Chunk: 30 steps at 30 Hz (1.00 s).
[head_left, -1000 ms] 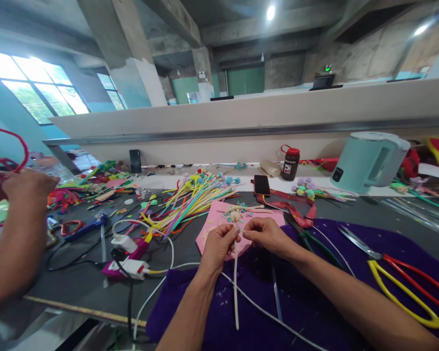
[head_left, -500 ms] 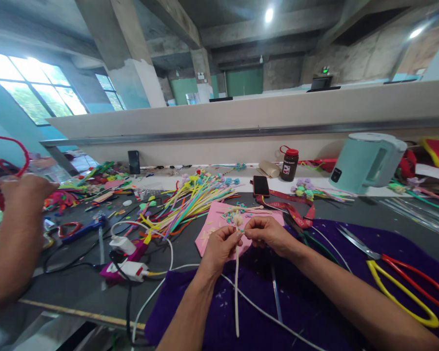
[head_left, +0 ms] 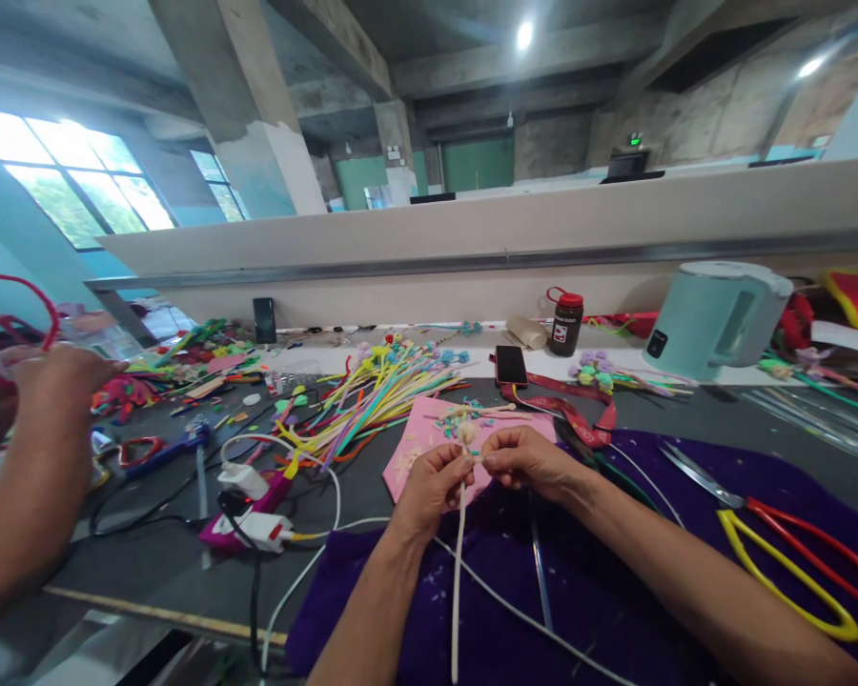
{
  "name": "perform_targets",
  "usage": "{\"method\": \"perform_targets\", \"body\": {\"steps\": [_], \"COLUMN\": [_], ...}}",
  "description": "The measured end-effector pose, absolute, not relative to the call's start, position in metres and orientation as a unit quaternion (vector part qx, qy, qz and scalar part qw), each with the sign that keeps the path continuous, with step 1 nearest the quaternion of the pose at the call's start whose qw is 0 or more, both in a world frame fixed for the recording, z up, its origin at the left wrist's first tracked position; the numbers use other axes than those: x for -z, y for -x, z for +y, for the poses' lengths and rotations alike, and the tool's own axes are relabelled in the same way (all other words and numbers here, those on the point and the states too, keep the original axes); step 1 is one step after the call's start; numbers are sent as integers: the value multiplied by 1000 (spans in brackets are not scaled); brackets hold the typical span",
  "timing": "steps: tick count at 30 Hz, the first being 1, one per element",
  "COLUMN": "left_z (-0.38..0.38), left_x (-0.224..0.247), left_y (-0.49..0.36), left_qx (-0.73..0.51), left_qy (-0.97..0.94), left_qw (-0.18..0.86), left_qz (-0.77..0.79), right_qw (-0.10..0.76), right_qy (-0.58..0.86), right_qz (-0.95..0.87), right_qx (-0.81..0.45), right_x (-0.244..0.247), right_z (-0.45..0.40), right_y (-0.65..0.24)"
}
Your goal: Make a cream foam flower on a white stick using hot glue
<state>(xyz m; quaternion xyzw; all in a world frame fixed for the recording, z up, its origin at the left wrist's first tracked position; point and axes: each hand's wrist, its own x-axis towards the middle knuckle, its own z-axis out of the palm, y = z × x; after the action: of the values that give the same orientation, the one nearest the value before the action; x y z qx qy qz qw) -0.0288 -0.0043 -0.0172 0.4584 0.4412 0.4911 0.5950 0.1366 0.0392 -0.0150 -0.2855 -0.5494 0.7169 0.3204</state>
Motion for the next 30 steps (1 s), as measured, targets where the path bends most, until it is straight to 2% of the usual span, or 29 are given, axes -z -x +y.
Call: {"method": "perform_targets", "body": {"steps": [6,14,22,30], "left_z": [-3,-1,1,3], "left_x": [20,22,20,24], "left_y": [29,31,30,32], "left_qx": [-487,-490,-493,-477], "left_qy": [-449,-424,-394,-398], "left_qw": [611,626,622,648], "left_qz": [433,433,463,440], "right_qw": [315,318,431,433], "right_qy": [229,229,286,298], "right_qz": [-532,-537,-623,-710], "right_qx": [-752,-747,-587,-468], "right_x": [25,20,15,17], "right_z": [43,41,38,34], "right_y": [-134,-134,-133,-129]}}
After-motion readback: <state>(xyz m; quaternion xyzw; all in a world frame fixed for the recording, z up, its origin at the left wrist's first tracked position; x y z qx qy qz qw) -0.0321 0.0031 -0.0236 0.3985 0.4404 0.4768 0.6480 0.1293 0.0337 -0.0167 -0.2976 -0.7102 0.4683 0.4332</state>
